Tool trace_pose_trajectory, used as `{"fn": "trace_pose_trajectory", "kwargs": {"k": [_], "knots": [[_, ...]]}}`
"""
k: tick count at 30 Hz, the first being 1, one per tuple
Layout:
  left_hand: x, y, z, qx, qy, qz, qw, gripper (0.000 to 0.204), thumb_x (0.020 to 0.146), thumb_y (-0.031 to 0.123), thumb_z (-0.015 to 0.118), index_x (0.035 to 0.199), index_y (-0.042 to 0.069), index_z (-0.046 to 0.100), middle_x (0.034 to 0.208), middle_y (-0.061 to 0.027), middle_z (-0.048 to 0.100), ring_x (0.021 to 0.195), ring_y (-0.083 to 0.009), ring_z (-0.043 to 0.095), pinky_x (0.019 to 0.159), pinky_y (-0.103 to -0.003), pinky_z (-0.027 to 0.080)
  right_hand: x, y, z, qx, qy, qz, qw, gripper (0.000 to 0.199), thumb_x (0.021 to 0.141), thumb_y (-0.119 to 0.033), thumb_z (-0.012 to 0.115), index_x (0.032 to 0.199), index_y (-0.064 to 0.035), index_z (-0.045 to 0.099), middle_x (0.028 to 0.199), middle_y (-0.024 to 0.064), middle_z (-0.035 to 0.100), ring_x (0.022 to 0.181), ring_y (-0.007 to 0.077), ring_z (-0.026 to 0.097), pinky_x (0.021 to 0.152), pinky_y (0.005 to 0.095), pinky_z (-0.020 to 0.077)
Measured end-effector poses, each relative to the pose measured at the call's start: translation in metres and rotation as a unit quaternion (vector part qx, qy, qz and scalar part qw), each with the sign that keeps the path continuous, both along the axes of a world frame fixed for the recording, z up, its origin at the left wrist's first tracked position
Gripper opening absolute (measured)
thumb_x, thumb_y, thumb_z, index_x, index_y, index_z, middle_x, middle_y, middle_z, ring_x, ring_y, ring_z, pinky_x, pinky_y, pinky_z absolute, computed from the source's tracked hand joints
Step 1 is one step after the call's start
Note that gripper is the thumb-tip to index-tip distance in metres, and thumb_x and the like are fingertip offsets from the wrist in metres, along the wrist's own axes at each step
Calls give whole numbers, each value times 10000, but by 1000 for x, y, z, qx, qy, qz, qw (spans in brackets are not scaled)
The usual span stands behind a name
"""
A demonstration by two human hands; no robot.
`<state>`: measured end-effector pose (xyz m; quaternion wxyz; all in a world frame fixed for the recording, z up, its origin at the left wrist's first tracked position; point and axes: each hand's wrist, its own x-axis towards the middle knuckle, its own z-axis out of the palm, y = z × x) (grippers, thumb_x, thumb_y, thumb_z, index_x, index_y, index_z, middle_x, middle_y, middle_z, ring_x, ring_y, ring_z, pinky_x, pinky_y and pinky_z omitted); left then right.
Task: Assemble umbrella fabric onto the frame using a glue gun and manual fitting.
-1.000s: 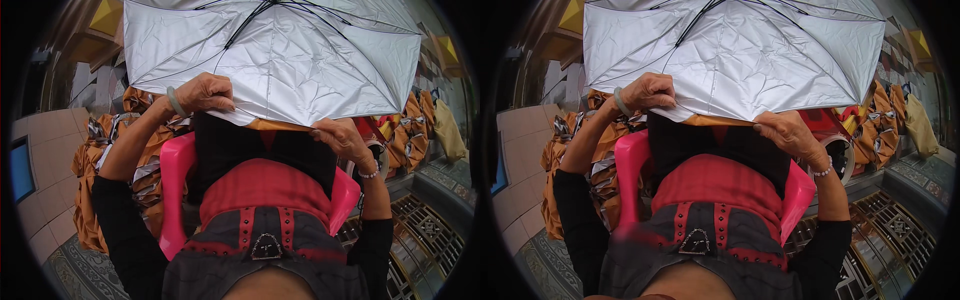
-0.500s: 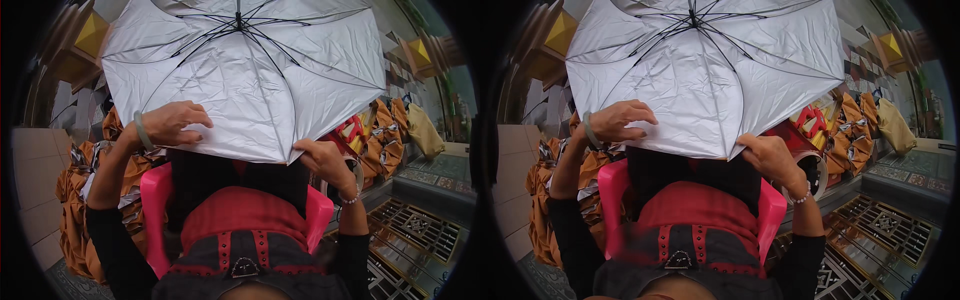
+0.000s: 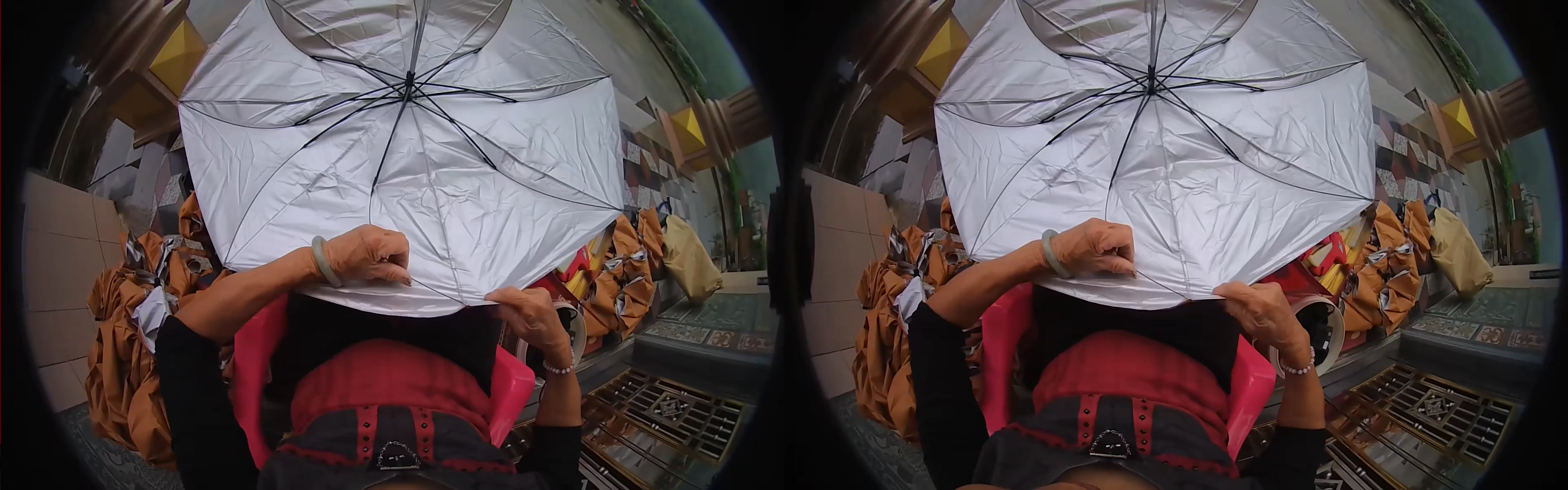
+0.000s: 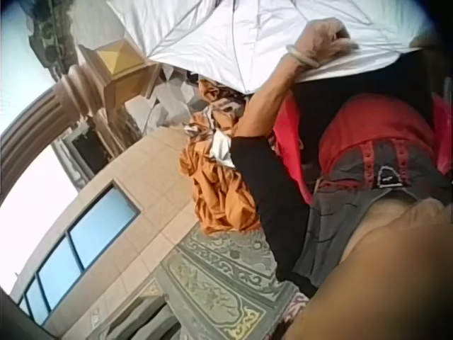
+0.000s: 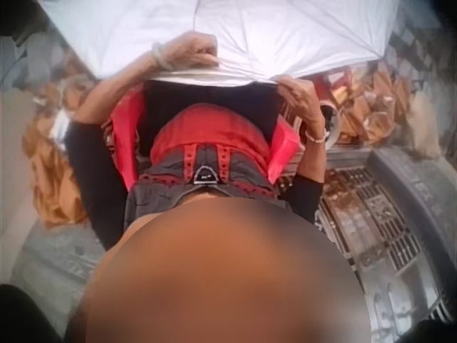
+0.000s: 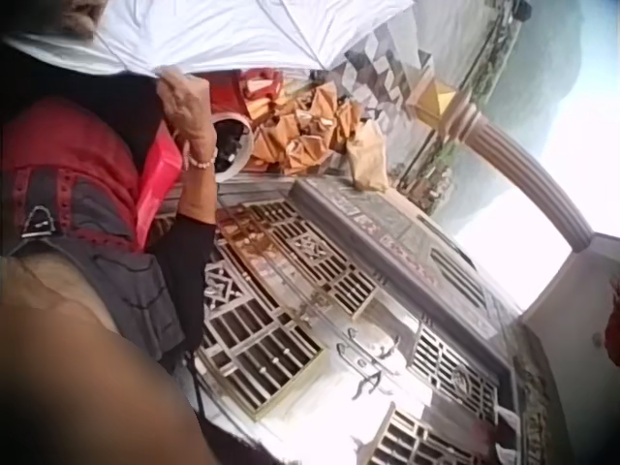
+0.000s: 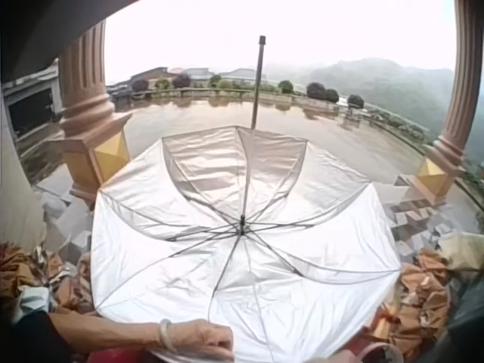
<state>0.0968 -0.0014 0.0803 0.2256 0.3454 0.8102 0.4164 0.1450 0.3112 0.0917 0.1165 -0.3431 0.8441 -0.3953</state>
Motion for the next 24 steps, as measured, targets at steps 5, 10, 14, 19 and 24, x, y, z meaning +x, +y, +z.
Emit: {"fn": "trace_pose_trajectory", "kwargs": {"k": [5,10,14,19,24], "knots": [[4,-28,-3,-30,-4,20,999,204,765,179,694,872,47,581,841,-100,588,758,-223,590,657,-317,468,-12,7,5,10,22,-31,999,190,732,20,592,911,-30,627,664,117,607,566,245,604,531,295,463],[-1,-80,45,-231,68,74,968,472,772,249,645,1157,33,477,1047,-174,529,895,-309,559,793,-372,453,-41,80,25,251,71,-209,942,205,807,-19,491,976,-13,606,708,165,598,597,286,596,561,340,457],[4,-85,27,-359,48,100,927,581,772,289,620,1240,10,417,1084,-203,501,958,-343,534,853,-387,430,-73,115,54,417,347,-462,701,313,888,-94,449,1196,-67,500,700,180,594,599,295,596,546,385,445],[27,-5,-26,-157,-61,2,986,673,754,337,637,1270,-17,390,1072,-210,515,981,-349,527,858,-385,422,-106,-62,69,85,182,-175,964,332,868,-151,534,1182,-46,503,796,161,639,657,294,612,591,336,468],[25,102,-25,80,-159,-48,983,650,769,326,643,1254,-35,403,1076,-224,530,971,-332,546,858,-371,433,-157,-129,-14,240,111,-79,961,391,825,-301,580,998,41,501,964,245,586,912,375,576,792,404,445]]}}
